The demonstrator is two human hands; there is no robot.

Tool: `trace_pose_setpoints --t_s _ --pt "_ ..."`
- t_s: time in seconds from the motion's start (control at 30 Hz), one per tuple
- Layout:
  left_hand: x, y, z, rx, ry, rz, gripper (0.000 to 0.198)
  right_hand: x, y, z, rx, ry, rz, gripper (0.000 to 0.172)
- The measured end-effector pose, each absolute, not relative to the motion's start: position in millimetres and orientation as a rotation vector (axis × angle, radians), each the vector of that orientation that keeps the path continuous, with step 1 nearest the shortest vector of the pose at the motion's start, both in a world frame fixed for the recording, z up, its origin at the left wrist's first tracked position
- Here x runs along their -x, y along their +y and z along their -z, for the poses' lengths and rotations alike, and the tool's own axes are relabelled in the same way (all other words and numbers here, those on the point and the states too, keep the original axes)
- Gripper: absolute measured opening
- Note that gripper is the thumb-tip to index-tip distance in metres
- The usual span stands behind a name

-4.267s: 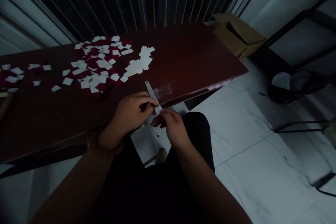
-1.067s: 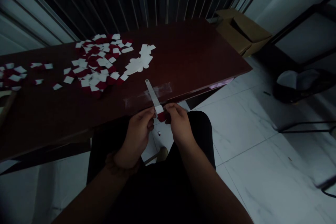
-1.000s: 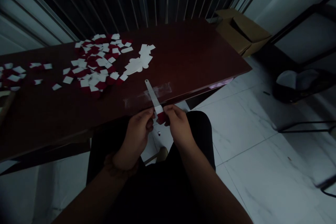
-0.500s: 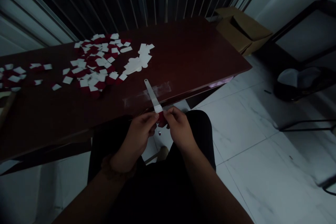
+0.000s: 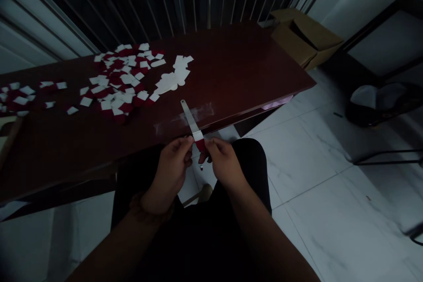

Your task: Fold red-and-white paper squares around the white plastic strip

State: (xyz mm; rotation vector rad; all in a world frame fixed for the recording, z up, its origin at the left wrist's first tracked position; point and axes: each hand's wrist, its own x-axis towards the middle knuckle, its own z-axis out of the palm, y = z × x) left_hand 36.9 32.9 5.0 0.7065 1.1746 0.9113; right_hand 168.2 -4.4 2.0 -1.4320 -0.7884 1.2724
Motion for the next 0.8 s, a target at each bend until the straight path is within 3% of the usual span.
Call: trace_pose_setpoints --t_s 0.17,0.53,0.8 --pt "-36 32 -5 -0.723 1.141 -0.813 0.033 -170 -5 -5 1.448 -0.762 -1.258 0.031" --pt "-36 31 -5 -0.662 1.152 -0.868 0.035 -173 -7 -11 1.448 -0.816 -1.293 0.033" --pt "-33 37 -6 -0.744 1.231 -0.830 0.019 -170 -6 -14 1.439 -0.801 -1.315 0.033"
